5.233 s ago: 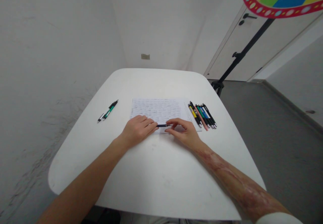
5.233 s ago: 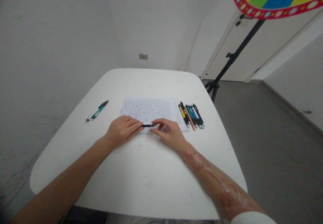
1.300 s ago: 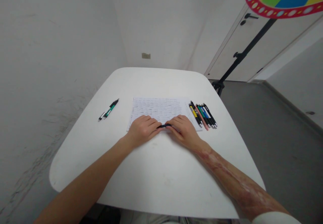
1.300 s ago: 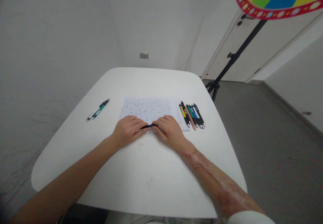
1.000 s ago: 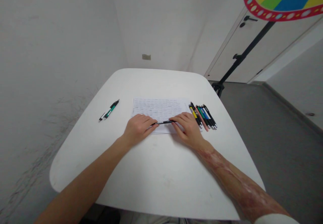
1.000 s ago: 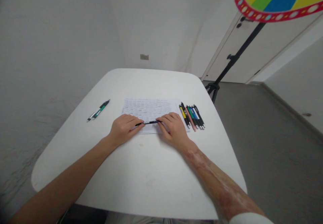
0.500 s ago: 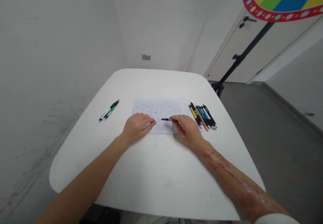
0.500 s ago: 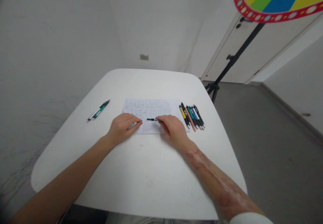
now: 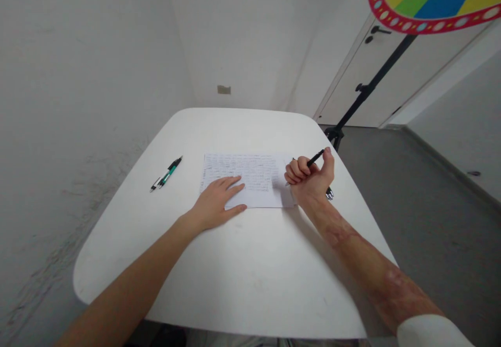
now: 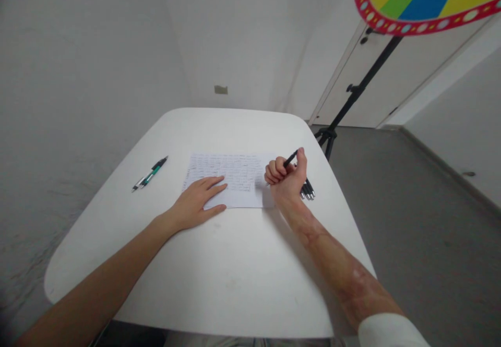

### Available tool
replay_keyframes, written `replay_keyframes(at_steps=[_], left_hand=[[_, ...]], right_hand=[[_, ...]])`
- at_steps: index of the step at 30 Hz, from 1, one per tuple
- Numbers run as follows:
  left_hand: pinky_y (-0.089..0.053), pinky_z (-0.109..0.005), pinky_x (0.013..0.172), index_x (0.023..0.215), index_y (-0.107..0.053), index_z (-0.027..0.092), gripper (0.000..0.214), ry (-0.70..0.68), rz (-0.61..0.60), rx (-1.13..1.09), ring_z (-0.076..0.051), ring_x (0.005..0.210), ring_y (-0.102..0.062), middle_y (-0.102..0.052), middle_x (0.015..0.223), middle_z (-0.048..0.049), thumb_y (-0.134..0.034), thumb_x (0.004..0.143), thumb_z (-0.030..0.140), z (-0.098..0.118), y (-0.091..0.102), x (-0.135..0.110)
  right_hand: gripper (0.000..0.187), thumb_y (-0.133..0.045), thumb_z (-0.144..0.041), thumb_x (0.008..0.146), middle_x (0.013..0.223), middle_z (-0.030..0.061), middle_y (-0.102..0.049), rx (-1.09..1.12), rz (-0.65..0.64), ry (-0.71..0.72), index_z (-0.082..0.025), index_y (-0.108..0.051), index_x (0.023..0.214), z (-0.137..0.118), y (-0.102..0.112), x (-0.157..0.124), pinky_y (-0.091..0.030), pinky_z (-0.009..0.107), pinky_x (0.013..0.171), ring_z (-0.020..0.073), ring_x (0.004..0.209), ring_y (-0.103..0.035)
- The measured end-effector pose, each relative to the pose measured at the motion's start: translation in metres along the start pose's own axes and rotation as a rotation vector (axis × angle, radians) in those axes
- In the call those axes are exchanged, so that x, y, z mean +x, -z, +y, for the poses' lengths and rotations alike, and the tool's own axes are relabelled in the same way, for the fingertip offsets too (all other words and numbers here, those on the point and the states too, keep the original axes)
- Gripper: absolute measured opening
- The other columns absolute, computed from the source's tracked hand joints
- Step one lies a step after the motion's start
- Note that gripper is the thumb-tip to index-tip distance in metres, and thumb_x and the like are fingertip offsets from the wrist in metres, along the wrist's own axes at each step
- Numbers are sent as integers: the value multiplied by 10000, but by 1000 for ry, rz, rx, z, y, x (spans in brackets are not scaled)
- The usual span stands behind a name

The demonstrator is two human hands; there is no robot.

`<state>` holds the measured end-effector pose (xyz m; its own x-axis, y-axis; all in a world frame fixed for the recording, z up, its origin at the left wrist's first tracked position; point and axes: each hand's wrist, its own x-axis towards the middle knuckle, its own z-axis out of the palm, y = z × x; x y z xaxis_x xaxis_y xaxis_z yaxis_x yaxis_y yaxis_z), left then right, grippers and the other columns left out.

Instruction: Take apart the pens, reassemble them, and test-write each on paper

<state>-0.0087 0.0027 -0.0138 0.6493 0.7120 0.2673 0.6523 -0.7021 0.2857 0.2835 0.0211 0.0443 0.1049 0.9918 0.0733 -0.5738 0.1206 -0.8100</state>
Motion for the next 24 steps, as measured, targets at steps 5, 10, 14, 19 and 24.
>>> replay_keyframes(at_steps=[5, 10, 14, 19, 24], left_hand=[[-498, -595, 1222, 1502, -652, 228, 596, -14, 56, 37, -370, 1454, -590, -599, 1625, -141, -741, 1011, 555, 7, 0, 1], [-586, -550, 1102, 1372, -727, 213, 481, -53, 122, 51, -347, 1310, -691, -713, 1481, -133, -753, 1012, 532, 9, 2, 4], [-611, -533, 1058, 1312, -747, 193, 456, -69, 145, 46, -342, 1258, -721, -753, 1415, -128, -775, 1000, 524, 10, 3, 5], [-607, -554, 1057, 1327, -739, 200, 461, -92, 131, 20, -342, 1256, -726, -750, 1420, -133, -798, 984, 501, 3, 6, 4], [-599, -530, 1092, 1336, -738, 217, 420, -170, 87, -56, -311, 1271, -728, -749, 1429, -119, -785, 1000, 464, -13, 12, 2]], right_hand=[[750, -556, -814, 893, 489, -63, -150, 201, 51, -115, -260, -187, 548, 1, -10, 8, -144, 309, 412, 114, 445, -153], [679, -572, -711, 889, 487, -66, -158, 275, 56, -156, -267, -169, 570, 10, -9, 4, -130, 309, 414, 114, 455, -135], [661, -566, -693, 897, 493, -65, -179, 295, 72, -174, -266, -170, 584, 11, -3, 3, -145, 309, 409, 115, 458, -139], [676, -566, -709, 902, 496, -63, -187, 315, 87, -168, -261, -168, 590, 11, 1, 3, -168, 316, 401, 117, 451, -160], [669, -577, -688, 910, 495, -63, -192, 345, 78, -172, -262, -166, 599, 11, 1, 3, -157, 316, 407, 121, 457, -151]])
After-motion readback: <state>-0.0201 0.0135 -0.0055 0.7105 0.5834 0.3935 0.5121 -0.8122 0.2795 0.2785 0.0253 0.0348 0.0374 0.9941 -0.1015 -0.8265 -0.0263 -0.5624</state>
